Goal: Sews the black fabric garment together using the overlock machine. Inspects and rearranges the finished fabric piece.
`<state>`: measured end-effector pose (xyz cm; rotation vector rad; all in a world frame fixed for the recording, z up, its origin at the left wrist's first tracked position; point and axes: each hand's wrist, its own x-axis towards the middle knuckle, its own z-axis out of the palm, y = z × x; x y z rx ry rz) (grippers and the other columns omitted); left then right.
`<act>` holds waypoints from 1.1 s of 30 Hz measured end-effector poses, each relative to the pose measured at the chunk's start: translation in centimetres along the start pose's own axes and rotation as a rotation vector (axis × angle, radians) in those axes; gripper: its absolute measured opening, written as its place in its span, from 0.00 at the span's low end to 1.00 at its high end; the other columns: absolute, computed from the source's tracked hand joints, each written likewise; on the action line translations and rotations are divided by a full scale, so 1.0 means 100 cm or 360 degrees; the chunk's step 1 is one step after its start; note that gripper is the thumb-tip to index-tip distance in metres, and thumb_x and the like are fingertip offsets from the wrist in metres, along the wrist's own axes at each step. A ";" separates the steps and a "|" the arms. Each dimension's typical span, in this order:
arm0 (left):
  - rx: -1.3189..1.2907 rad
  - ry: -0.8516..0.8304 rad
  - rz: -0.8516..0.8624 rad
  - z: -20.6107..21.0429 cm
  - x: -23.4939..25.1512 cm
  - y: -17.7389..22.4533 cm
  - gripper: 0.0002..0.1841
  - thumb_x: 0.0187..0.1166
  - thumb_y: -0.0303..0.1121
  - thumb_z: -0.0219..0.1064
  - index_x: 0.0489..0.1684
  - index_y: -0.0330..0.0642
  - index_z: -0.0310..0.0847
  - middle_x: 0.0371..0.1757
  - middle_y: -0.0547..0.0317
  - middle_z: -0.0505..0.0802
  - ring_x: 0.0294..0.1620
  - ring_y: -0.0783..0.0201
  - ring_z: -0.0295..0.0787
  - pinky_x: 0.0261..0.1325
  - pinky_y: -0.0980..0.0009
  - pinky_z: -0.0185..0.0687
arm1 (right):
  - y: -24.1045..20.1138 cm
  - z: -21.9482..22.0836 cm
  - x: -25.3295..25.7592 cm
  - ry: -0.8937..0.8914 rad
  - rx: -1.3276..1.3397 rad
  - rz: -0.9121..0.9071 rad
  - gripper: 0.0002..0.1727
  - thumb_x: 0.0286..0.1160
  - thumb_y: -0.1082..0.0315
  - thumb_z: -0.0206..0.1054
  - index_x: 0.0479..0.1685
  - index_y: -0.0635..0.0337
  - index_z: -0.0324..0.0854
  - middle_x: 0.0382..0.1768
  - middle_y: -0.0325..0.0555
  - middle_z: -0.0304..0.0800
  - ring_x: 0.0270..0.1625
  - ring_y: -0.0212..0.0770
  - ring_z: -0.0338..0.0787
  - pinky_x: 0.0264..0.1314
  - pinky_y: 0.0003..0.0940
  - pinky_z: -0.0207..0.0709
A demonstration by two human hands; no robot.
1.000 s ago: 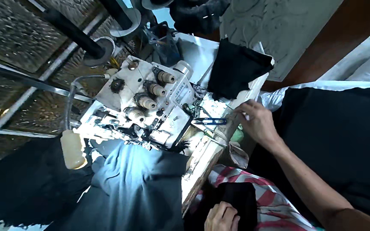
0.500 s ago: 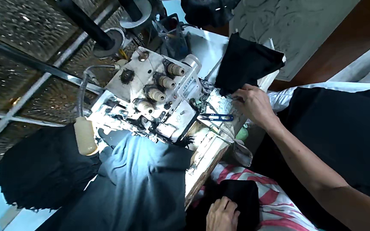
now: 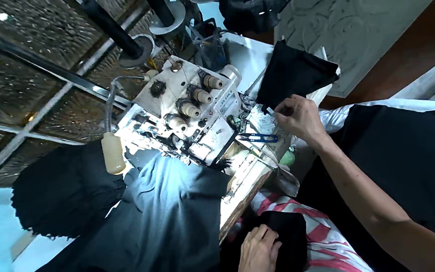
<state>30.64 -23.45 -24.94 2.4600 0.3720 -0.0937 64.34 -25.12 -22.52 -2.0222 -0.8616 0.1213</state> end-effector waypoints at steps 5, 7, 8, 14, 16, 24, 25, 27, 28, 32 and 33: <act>-0.0054 0.0289 0.0227 -0.018 0.020 -0.006 0.06 0.73 0.30 0.71 0.36 0.40 0.93 0.41 0.54 0.96 0.44 0.59 0.95 0.50 0.64 0.90 | -0.010 -0.005 0.002 -0.0123 0.0683 0.0256 0.04 0.73 0.68 0.71 0.37 0.59 0.89 0.35 0.38 0.89 0.35 0.27 0.84 0.41 0.28 0.79; -0.0151 0.0492 0.0303 -0.034 0.035 -0.003 0.07 0.76 0.30 0.69 0.36 0.39 0.93 0.39 0.55 0.95 0.42 0.65 0.94 0.50 0.72 0.89 | -0.020 -0.007 -0.007 -0.0192 0.0721 0.0133 0.04 0.73 0.70 0.70 0.36 0.60 0.88 0.36 0.38 0.88 0.35 0.25 0.85 0.40 0.24 0.81; -0.0167 0.0615 0.0332 -0.044 0.043 0.000 0.08 0.78 0.29 0.67 0.37 0.37 0.92 0.39 0.54 0.95 0.42 0.67 0.93 0.50 0.75 0.88 | -0.027 -0.008 -0.014 -0.0233 0.0626 -0.0004 0.05 0.73 0.70 0.69 0.37 0.61 0.88 0.38 0.40 0.88 0.36 0.27 0.85 0.40 0.26 0.81; 0.0382 0.1263 0.0339 -0.095 0.082 0.011 0.09 0.79 0.28 0.66 0.41 0.38 0.96 0.39 0.48 0.94 0.40 0.62 0.92 0.46 0.76 0.86 | -0.068 0.007 -0.064 -0.0257 -0.0135 -0.0873 0.04 0.64 0.70 0.74 0.32 0.60 0.92 0.33 0.50 0.89 0.35 0.50 0.90 0.37 0.50 0.81; 0.0543 0.1243 0.0325 -0.100 0.085 0.009 0.09 0.79 0.30 0.68 0.43 0.40 0.96 0.38 0.49 0.93 0.38 0.59 0.91 0.44 0.73 0.86 | -0.073 0.014 -0.073 -0.0194 -0.0238 -0.1044 0.06 0.68 0.69 0.70 0.30 0.59 0.91 0.31 0.48 0.90 0.35 0.49 0.90 0.38 0.47 0.80; 0.0730 0.1093 0.0228 -0.106 0.070 0.004 0.09 0.76 0.28 0.65 0.29 0.40 0.91 0.32 0.52 0.90 0.36 0.54 0.89 0.39 0.66 0.83 | -0.084 0.027 -0.088 -0.0197 -0.0190 -0.1196 0.08 0.74 0.66 0.63 0.32 0.55 0.87 0.29 0.44 0.87 0.32 0.47 0.87 0.39 0.42 0.76; 0.0657 0.1096 0.0201 -0.109 0.066 0.003 0.10 0.77 0.29 0.64 0.30 0.40 0.91 0.33 0.52 0.91 0.39 0.54 0.89 0.42 0.65 0.83 | -0.085 0.029 -0.087 -0.0222 -0.0115 -0.1152 0.08 0.73 0.66 0.64 0.33 0.54 0.87 0.31 0.44 0.89 0.34 0.46 0.88 0.40 0.42 0.78; 0.0439 0.1163 0.0118 -0.119 0.055 -0.002 0.09 0.77 0.32 0.66 0.31 0.40 0.92 0.37 0.52 0.92 0.46 0.56 0.88 0.53 0.65 0.81 | -0.087 0.036 -0.083 -0.0253 0.0113 -0.0996 0.09 0.75 0.64 0.66 0.38 0.56 0.90 0.40 0.47 0.92 0.43 0.47 0.91 0.45 0.42 0.83; 0.0313 0.1220 0.0081 -0.126 0.050 -0.006 0.09 0.76 0.32 0.67 0.31 0.40 0.92 0.40 0.52 0.92 0.51 0.59 0.87 0.59 0.67 0.79 | -0.087 0.042 -0.080 -0.0280 0.0234 -0.0891 0.11 0.77 0.63 0.66 0.42 0.58 0.91 0.46 0.48 0.93 0.49 0.47 0.92 0.51 0.43 0.85; -0.0123 0.1427 0.0030 -0.149 0.050 -0.026 0.07 0.75 0.29 0.70 0.32 0.35 0.90 0.44 0.59 0.89 0.49 0.79 0.85 0.54 0.84 0.81 | -0.094 0.071 -0.068 -0.0826 0.0843 -0.0266 0.20 0.83 0.60 0.66 0.66 0.64 0.79 0.65 0.50 0.87 0.69 0.40 0.85 0.73 0.43 0.77; -0.0214 0.1431 0.0016 -0.152 0.054 -0.029 0.05 0.75 0.27 0.69 0.32 0.34 0.88 0.44 0.61 0.88 0.48 0.80 0.84 0.52 0.85 0.82 | -0.093 0.081 -0.068 -0.0884 0.0967 -0.0149 0.20 0.82 0.62 0.67 0.66 0.64 0.78 0.62 0.50 0.88 0.65 0.38 0.88 0.71 0.40 0.79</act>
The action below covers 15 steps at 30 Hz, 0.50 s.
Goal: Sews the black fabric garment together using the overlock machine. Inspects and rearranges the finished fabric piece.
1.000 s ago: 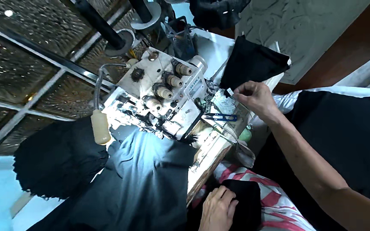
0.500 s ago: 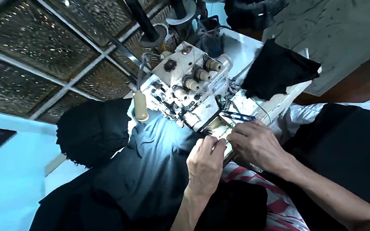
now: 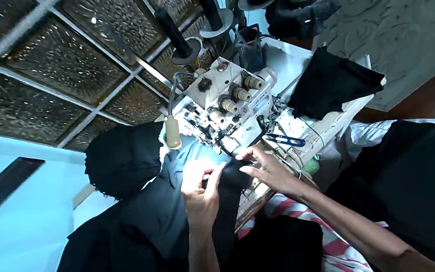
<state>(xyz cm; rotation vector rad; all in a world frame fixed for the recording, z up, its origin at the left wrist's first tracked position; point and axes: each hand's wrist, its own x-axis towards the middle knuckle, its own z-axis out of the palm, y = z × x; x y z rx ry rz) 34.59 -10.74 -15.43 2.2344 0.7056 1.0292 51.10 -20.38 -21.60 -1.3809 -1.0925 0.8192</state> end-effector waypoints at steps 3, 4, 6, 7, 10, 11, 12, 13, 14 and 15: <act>-0.0007 0.0010 -0.0118 0.007 0.009 -0.006 0.02 0.74 0.25 0.69 0.34 0.36 0.87 0.43 0.63 0.88 0.43 0.82 0.84 0.47 0.85 0.81 | 0.004 0.015 -0.003 0.0080 0.0204 0.0205 0.17 0.79 0.69 0.68 0.62 0.68 0.78 0.50 0.50 0.89 0.47 0.30 0.89 0.53 0.26 0.82; 0.0058 0.0007 -0.0136 0.009 0.011 -0.008 0.03 0.74 0.26 0.70 0.33 0.37 0.87 0.41 0.63 0.88 0.42 0.81 0.82 0.46 0.84 0.77 | 0.003 0.018 -0.008 0.0117 0.0248 0.0265 0.16 0.78 0.70 0.69 0.60 0.68 0.79 0.46 0.47 0.89 0.43 0.26 0.87 0.49 0.22 0.81; 0.0210 0.0004 -0.0119 0.013 0.013 -0.010 0.04 0.73 0.29 0.72 0.32 0.37 0.88 0.38 0.61 0.88 0.41 0.78 0.80 0.46 0.81 0.74 | 0.000 0.025 -0.022 0.0219 0.0347 0.0326 0.13 0.75 0.70 0.72 0.53 0.67 0.81 0.40 0.41 0.89 0.37 0.21 0.85 0.44 0.17 0.79; 0.0291 0.0011 -0.0088 0.014 0.014 -0.011 0.05 0.73 0.29 0.72 0.32 0.36 0.88 0.38 0.59 0.89 0.41 0.75 0.81 0.47 0.79 0.73 | -0.001 0.029 -0.029 0.0289 0.0415 0.0315 0.10 0.74 0.71 0.72 0.49 0.66 0.82 0.38 0.38 0.89 0.35 0.18 0.84 0.42 0.15 0.78; 0.0496 0.0072 0.0033 0.019 0.015 -0.015 0.06 0.73 0.31 0.71 0.31 0.37 0.89 0.37 0.54 0.90 0.42 0.67 0.83 0.48 0.70 0.73 | -0.003 0.043 -0.046 0.0444 0.0668 0.0212 0.06 0.74 0.75 0.69 0.45 0.67 0.83 0.38 0.35 0.91 0.38 0.17 0.88 0.46 0.15 0.83; 0.0546 0.0090 0.0043 0.020 0.015 -0.015 0.06 0.73 0.31 0.71 0.30 0.38 0.89 0.36 0.55 0.90 0.41 0.66 0.83 0.47 0.69 0.74 | -0.004 0.046 -0.049 0.0451 0.0733 0.0199 0.06 0.77 0.75 0.67 0.47 0.67 0.83 0.38 0.34 0.91 0.38 0.18 0.88 0.46 0.16 0.83; 0.0575 0.0111 0.0049 0.021 0.016 -0.015 0.05 0.71 0.30 0.71 0.29 0.38 0.89 0.34 0.55 0.90 0.40 0.65 0.83 0.47 0.67 0.74 | -0.006 0.047 -0.051 0.0439 0.0786 0.0201 0.06 0.79 0.76 0.64 0.48 0.67 0.82 0.39 0.35 0.91 0.39 0.19 0.89 0.46 0.17 0.84; 0.0590 0.0129 0.0043 0.022 0.016 -0.015 0.05 0.70 0.29 0.71 0.29 0.37 0.89 0.34 0.55 0.89 0.39 0.64 0.83 0.47 0.66 0.73 | -0.008 0.049 -0.052 0.0426 0.0813 0.0211 0.07 0.80 0.76 0.62 0.49 0.68 0.82 0.39 0.35 0.91 0.39 0.19 0.89 0.47 0.18 0.84; 0.0584 0.0145 0.0029 0.023 0.016 -0.014 0.05 0.69 0.30 0.72 0.30 0.37 0.89 0.34 0.56 0.89 0.39 0.66 0.82 0.46 0.67 0.72 | -0.009 0.049 -0.053 0.0422 0.0821 0.0223 0.07 0.80 0.76 0.62 0.51 0.68 0.81 0.39 0.35 0.91 0.39 0.19 0.89 0.46 0.17 0.84; 0.0558 0.0160 0.0007 0.023 0.016 -0.014 0.05 0.68 0.30 0.74 0.33 0.37 0.89 0.35 0.56 0.89 0.39 0.67 0.81 0.45 0.70 0.72 | -0.010 0.050 -0.053 0.0426 0.0822 0.0229 0.08 0.80 0.76 0.62 0.52 0.67 0.80 0.40 0.35 0.91 0.39 0.19 0.89 0.46 0.16 0.83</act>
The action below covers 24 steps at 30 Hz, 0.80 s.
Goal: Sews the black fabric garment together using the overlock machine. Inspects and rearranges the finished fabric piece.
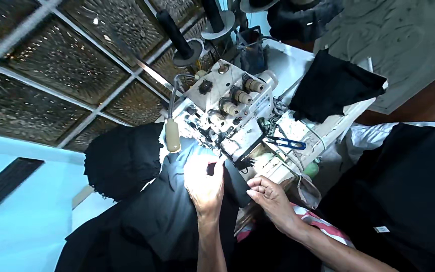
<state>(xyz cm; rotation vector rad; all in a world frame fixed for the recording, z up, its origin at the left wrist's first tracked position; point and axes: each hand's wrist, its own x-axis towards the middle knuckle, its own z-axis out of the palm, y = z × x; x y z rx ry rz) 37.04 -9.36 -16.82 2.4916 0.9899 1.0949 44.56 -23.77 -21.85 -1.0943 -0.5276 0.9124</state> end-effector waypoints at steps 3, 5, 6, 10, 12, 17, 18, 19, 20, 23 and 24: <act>-0.0037 0.0035 0.0049 0.003 -0.003 0.000 0.06 0.70 0.29 0.74 0.39 0.35 0.90 0.41 0.51 0.92 0.44 0.66 0.85 0.48 0.72 0.76 | 0.001 0.000 -0.001 0.0045 -0.0049 -0.0039 0.11 0.77 0.77 0.64 0.56 0.66 0.76 0.38 0.34 0.91 0.39 0.18 0.88 0.45 0.16 0.81; 0.0122 0.0025 0.0217 0.007 -0.008 0.000 0.07 0.75 0.27 0.68 0.36 0.34 0.92 0.43 0.44 0.93 0.51 0.51 0.88 0.60 0.58 0.79 | 0.001 -0.001 -0.002 0.0065 -0.0092 -0.0078 0.11 0.77 0.76 0.65 0.55 0.65 0.75 0.36 0.32 0.91 0.37 0.18 0.88 0.43 0.16 0.81; 0.0248 0.0010 0.0297 0.007 -0.010 0.001 0.10 0.79 0.28 0.64 0.35 0.34 0.92 0.42 0.41 0.92 0.52 0.45 0.89 0.61 0.52 0.79 | 0.002 -0.002 -0.003 0.0062 -0.0105 -0.0116 0.11 0.77 0.76 0.66 0.55 0.66 0.76 0.36 0.33 0.92 0.36 0.19 0.89 0.43 0.17 0.83; 0.0580 -0.0088 0.0461 0.004 -0.018 0.008 0.14 0.82 0.33 0.61 0.44 0.35 0.93 0.43 0.40 0.93 0.50 0.40 0.91 0.56 0.47 0.81 | 0.004 -0.005 -0.008 0.0021 -0.0204 -0.0279 0.10 0.79 0.77 0.63 0.54 0.70 0.76 0.41 0.40 0.92 0.38 0.22 0.93 0.44 0.21 0.89; 0.0684 -0.0084 0.0501 0.005 -0.024 0.007 0.16 0.82 0.35 0.60 0.50 0.35 0.93 0.48 0.41 0.95 0.52 0.41 0.91 0.56 0.48 0.80 | 0.004 -0.004 -0.007 0.0007 -0.0288 -0.0396 0.09 0.80 0.77 0.62 0.54 0.72 0.76 0.41 0.42 0.91 0.39 0.23 0.93 0.45 0.21 0.89; 0.0741 -0.0074 0.0465 0.005 -0.035 0.004 0.21 0.85 0.40 0.57 0.58 0.36 0.92 0.59 0.41 0.94 0.60 0.38 0.90 0.62 0.46 0.77 | 0.003 0.003 0.026 0.0017 -0.0802 -0.0725 0.11 0.81 0.75 0.60 0.54 0.71 0.82 0.39 0.50 0.93 0.37 0.32 0.93 0.44 0.25 0.87; 0.0734 -0.0067 0.0462 0.002 -0.036 0.006 0.20 0.84 0.40 0.58 0.57 0.36 0.92 0.59 0.41 0.94 0.60 0.38 0.90 0.62 0.46 0.78 | 0.002 0.005 0.033 0.0017 -0.0922 -0.0793 0.12 0.81 0.75 0.60 0.55 0.70 0.84 0.40 0.51 0.94 0.37 0.36 0.95 0.44 0.28 0.88; 0.0718 -0.0063 0.0454 0.000 -0.037 0.008 0.20 0.83 0.40 0.59 0.56 0.37 0.93 0.59 0.41 0.95 0.60 0.38 0.89 0.63 0.47 0.78 | 0.001 0.006 0.040 0.0020 -0.1046 -0.0874 0.13 0.80 0.76 0.60 0.56 0.68 0.86 0.42 0.52 0.96 0.39 0.40 0.96 0.44 0.33 0.89; 0.0709 -0.0056 0.0447 -0.003 -0.039 0.009 0.19 0.83 0.40 0.59 0.54 0.37 0.94 0.58 0.42 0.95 0.60 0.38 0.89 0.63 0.48 0.78 | 0.000 0.008 0.046 0.0023 -0.1172 -0.0957 0.15 0.78 0.77 0.60 0.57 0.66 0.88 0.43 0.53 0.96 0.39 0.44 0.97 0.44 0.37 0.89; 0.0675 -0.0074 0.0417 -0.009 -0.037 0.008 0.18 0.81 0.39 0.61 0.51 0.37 0.94 0.56 0.44 0.96 0.61 0.37 0.90 0.62 0.47 0.79 | -0.005 0.016 0.057 0.0043 -0.1520 -0.1104 0.18 0.71 0.79 0.63 0.57 0.62 0.91 0.36 0.55 0.95 0.30 0.51 0.95 0.32 0.44 0.88; 0.0632 -0.0100 0.0388 -0.011 -0.035 0.005 0.18 0.81 0.38 0.61 0.52 0.37 0.94 0.57 0.45 0.96 0.63 0.37 0.89 0.64 0.45 0.79 | -0.007 0.018 0.058 0.0056 -0.1636 -0.1140 0.17 0.71 0.78 0.64 0.56 0.62 0.92 0.32 0.55 0.94 0.27 0.52 0.94 0.30 0.45 0.87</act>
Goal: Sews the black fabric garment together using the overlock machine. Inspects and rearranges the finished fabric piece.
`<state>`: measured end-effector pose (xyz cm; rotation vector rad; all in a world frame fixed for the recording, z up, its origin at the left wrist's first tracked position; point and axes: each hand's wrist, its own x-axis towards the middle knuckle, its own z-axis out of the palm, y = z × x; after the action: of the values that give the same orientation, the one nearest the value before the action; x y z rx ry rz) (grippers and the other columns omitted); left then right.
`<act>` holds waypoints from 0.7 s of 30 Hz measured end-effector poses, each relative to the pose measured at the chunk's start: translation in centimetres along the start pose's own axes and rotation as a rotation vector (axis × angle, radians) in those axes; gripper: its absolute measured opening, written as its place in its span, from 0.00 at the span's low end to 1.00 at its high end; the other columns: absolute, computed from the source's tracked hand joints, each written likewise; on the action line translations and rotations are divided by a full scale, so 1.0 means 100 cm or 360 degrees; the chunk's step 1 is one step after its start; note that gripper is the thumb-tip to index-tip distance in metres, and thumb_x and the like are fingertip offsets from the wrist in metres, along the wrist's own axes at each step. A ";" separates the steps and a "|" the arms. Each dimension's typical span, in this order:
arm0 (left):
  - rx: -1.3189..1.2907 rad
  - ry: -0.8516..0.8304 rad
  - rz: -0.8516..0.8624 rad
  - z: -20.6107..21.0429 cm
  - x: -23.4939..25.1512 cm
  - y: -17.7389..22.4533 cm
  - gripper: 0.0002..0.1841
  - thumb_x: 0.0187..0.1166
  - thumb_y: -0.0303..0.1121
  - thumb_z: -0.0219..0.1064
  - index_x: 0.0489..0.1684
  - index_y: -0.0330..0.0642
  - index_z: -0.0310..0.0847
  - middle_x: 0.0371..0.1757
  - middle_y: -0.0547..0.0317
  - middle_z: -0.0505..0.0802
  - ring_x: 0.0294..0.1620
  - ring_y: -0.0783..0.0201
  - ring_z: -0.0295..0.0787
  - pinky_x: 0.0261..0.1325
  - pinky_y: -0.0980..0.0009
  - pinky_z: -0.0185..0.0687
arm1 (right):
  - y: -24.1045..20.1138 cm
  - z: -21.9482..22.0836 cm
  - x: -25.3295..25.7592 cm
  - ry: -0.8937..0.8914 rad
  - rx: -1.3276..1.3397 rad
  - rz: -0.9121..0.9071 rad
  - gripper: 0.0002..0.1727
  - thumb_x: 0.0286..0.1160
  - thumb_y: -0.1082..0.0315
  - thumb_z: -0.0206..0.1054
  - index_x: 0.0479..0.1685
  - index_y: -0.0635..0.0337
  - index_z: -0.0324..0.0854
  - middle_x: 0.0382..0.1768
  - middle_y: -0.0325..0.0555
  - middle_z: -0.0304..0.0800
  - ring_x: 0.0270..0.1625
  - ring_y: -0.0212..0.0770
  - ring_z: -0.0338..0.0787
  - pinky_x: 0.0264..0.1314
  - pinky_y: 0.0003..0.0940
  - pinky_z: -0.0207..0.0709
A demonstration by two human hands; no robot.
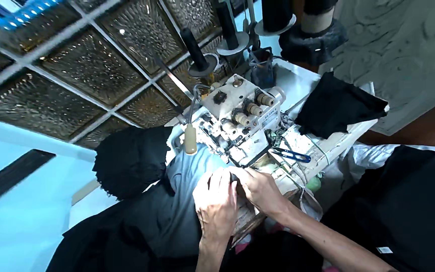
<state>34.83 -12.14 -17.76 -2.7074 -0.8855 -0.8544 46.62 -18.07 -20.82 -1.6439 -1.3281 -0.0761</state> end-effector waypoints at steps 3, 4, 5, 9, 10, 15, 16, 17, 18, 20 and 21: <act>-0.0287 -0.0115 -0.0117 0.002 0.009 -0.020 0.18 0.84 0.38 0.58 0.56 0.38 0.92 0.59 0.48 0.95 0.69 0.38 0.85 0.73 0.40 0.72 | -0.005 -0.003 0.005 -0.0022 -0.0336 -0.0100 0.15 0.66 0.76 0.66 0.48 0.64 0.94 0.24 0.53 0.91 0.24 0.51 0.91 0.27 0.43 0.83; -0.0335 -0.0150 -0.0146 0.003 0.011 -0.027 0.18 0.85 0.38 0.57 0.57 0.38 0.92 0.61 0.48 0.94 0.71 0.38 0.84 0.76 0.38 0.69 | -0.007 -0.003 0.005 -0.0037 -0.0403 -0.0118 0.13 0.65 0.76 0.66 0.45 0.65 0.93 0.24 0.52 0.90 0.24 0.51 0.91 0.27 0.43 0.82; -0.0357 -0.0173 -0.0167 0.006 0.012 -0.034 0.19 0.86 0.37 0.57 0.59 0.38 0.91 0.63 0.47 0.94 0.74 0.37 0.83 0.79 0.37 0.66 | -0.008 -0.005 0.004 -0.0045 -0.0432 -0.0125 0.12 0.64 0.76 0.66 0.43 0.65 0.93 0.25 0.52 0.91 0.24 0.51 0.92 0.28 0.43 0.82; -0.0328 -0.0097 -0.0187 0.016 0.018 -0.049 0.18 0.85 0.33 0.57 0.60 0.35 0.90 0.66 0.43 0.92 0.74 0.40 0.83 0.85 0.42 0.61 | -0.010 -0.019 -0.006 0.0021 -0.0341 -0.0054 0.15 0.66 0.74 0.64 0.47 0.61 0.94 0.28 0.51 0.94 0.28 0.51 0.94 0.32 0.46 0.85; -0.0311 -0.0086 -0.0216 0.017 0.018 -0.050 0.18 0.86 0.33 0.57 0.61 0.35 0.90 0.66 0.42 0.91 0.74 0.39 0.82 0.85 0.43 0.61 | -0.007 -0.026 -0.009 0.0037 -0.0325 -0.0001 0.15 0.68 0.74 0.64 0.48 0.60 0.94 0.30 0.52 0.95 0.31 0.53 0.95 0.35 0.49 0.86; -0.0210 0.0001 -0.0408 0.009 0.001 -0.041 0.18 0.82 0.32 0.59 0.61 0.33 0.89 0.66 0.38 0.90 0.70 0.33 0.82 0.70 0.41 0.76 | 0.045 -0.056 -0.018 -0.0048 -0.0569 0.0301 0.15 0.76 0.80 0.61 0.53 0.67 0.91 0.44 0.63 0.95 0.49 0.67 0.94 0.54 0.63 0.83; -0.0185 0.0005 -0.0469 0.005 -0.003 -0.036 0.17 0.82 0.32 0.59 0.60 0.32 0.89 0.65 0.38 0.91 0.68 0.33 0.84 0.66 0.42 0.78 | 0.056 -0.061 -0.020 -0.0139 -0.0617 0.0361 0.16 0.76 0.82 0.60 0.56 0.69 0.89 0.51 0.66 0.93 0.57 0.70 0.91 0.62 0.65 0.81; -0.0155 0.0019 -0.0514 0.002 -0.007 -0.032 0.17 0.83 0.32 0.59 0.58 0.33 0.90 0.63 0.39 0.92 0.65 0.35 0.85 0.64 0.45 0.80 | 0.066 -0.065 -0.021 -0.0230 -0.0658 0.0401 0.18 0.76 0.84 0.59 0.60 0.72 0.87 0.58 0.68 0.91 0.64 0.72 0.88 0.68 0.66 0.78; -0.0132 0.0048 -0.0532 0.000 -0.011 -0.029 0.16 0.83 0.31 0.59 0.56 0.33 0.91 0.61 0.40 0.93 0.63 0.36 0.87 0.62 0.46 0.81 | 0.073 -0.067 -0.023 -0.0298 -0.0694 0.0409 0.19 0.74 0.85 0.59 0.62 0.74 0.85 0.63 0.69 0.89 0.68 0.72 0.86 0.72 0.65 0.76; -0.0092 0.0100 -0.0524 -0.003 -0.018 -0.025 0.15 0.83 0.30 0.60 0.54 0.34 0.92 0.59 0.42 0.94 0.59 0.38 0.89 0.57 0.47 0.82 | 0.080 -0.069 -0.023 -0.0357 -0.0769 0.0357 0.21 0.70 0.88 0.62 0.63 0.75 0.84 0.64 0.70 0.87 0.68 0.72 0.86 0.70 0.64 0.78; -0.0070 0.0104 -0.0517 -0.005 -0.021 -0.024 0.15 0.82 0.31 0.60 0.54 0.35 0.93 0.59 0.42 0.94 0.58 0.38 0.89 0.55 0.47 0.82 | 0.082 -0.069 -0.022 -0.0379 -0.0798 0.0325 0.21 0.70 0.88 0.62 0.63 0.75 0.84 0.63 0.71 0.88 0.66 0.73 0.87 0.67 0.63 0.79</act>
<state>31.84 -11.39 -18.61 -2.5933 -1.3294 -1.0249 55.49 -23.78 -23.64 -2.2636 -1.3813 -0.0995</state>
